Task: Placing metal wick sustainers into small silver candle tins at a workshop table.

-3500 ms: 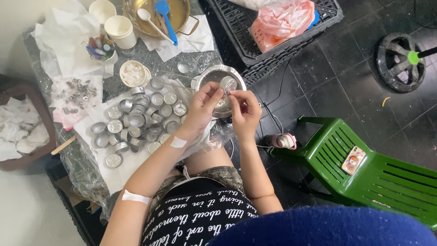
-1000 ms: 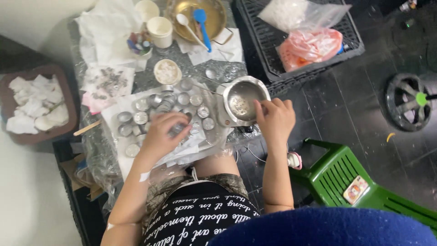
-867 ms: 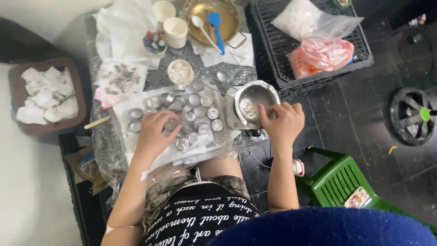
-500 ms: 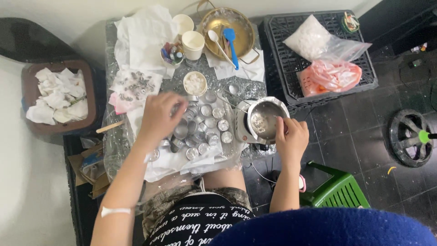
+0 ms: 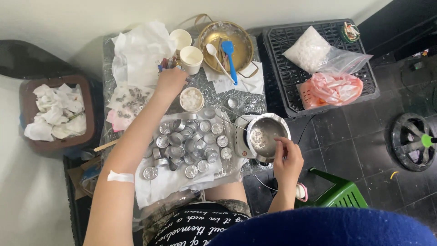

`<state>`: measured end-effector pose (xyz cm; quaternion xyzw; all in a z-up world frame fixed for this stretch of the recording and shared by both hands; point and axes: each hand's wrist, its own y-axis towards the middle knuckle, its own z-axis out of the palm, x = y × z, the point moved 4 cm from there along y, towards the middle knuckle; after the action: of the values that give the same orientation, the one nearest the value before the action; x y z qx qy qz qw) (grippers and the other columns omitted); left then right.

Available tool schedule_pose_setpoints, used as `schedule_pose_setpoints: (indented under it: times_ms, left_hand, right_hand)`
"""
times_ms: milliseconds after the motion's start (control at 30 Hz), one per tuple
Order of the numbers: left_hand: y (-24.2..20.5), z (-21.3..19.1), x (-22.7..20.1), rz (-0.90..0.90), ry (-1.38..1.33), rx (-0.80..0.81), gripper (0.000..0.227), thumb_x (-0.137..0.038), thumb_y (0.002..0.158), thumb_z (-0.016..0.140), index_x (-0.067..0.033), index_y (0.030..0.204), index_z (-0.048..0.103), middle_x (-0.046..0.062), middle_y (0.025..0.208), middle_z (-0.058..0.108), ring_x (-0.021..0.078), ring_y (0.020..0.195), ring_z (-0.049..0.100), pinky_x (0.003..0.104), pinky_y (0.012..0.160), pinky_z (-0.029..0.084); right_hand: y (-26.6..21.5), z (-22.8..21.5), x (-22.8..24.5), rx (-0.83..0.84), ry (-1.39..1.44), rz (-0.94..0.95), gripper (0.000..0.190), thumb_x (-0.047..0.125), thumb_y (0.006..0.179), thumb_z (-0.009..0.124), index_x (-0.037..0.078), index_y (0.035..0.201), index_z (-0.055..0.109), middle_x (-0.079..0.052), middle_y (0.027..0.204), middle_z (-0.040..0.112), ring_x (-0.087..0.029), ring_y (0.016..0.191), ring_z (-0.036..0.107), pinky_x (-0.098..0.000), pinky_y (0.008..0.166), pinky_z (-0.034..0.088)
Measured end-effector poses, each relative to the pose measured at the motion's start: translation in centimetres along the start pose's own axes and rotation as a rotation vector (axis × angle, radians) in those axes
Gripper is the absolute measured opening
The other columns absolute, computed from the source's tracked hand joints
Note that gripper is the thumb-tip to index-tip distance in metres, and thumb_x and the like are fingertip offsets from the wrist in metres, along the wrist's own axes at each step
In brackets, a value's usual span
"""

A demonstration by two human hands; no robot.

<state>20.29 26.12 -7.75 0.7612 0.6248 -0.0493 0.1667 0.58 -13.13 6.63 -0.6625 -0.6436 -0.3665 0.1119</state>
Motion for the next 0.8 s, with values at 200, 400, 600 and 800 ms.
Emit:
schedule_pose_setpoints:
  times_ms: [200, 400, 600, 800]
  left_hand:
    - [0.9, 5.0, 0.8, 0.102, 0.372, 0.036, 0.014, -0.014, 0.089, 0.066, -0.0134, 0.080, 0.078, 0.009, 0.075, 0.073, 0.0282, 0.072, 0.074, 0.042, 0.057, 0.056]
    - [0.9, 3.1, 0.3, 0.195, 0.401, 0.044, 0.014, -0.012, 0.087, 0.064, -0.0144, 0.084, 0.078, 0.007, 0.074, 0.073, 0.0260, 0.069, 0.074, 0.040, 0.056, 0.056]
    - [-0.4, 2.1, 0.0, 0.194, 0.310, 0.050, 0.011, -0.013, 0.088, 0.063, -0.0137, 0.089, 0.074, 0.010, 0.073, 0.072, 0.0284, 0.070, 0.074, 0.041, 0.057, 0.056]
    - [-2.2, -3.8, -1.4, 0.096, 0.171, 0.061, 0.012, -0.015, 0.092, 0.062, -0.0096, 0.088, 0.073, 0.013, 0.075, 0.071, 0.0321, 0.073, 0.073, 0.046, 0.061, 0.055]
  right_hand:
    - [0.2, 0.6, -0.1, -0.007, 0.034, -0.020, 0.010, 0.009, 0.100, 0.067, 0.006, 0.108, 0.074, -0.007, 0.082, 0.064, -0.013, 0.065, 0.059, -0.0274, 0.060, 0.047]
    - [0.0, 0.5, -0.1, 0.013, 0.007, -0.015, 0.011, 0.009, 0.099, 0.068, 0.005, 0.107, 0.074, -0.008, 0.080, 0.063, -0.017, 0.064, 0.059, -0.0298, 0.060, 0.047]
    - [-0.3, 0.6, -0.5, 0.008, -0.028, -0.065, 0.010, 0.010, 0.099, 0.070, 0.005, 0.107, 0.073, -0.009, 0.080, 0.064, -0.018, 0.067, 0.060, -0.0308, 0.063, 0.048]
    - [-0.5, 0.5, 0.0, 0.018, 0.050, -0.025, 0.011, 0.010, 0.100, 0.067, 0.006, 0.109, 0.073, -0.006, 0.082, 0.065, -0.014, 0.064, 0.060, -0.0280, 0.059, 0.047]
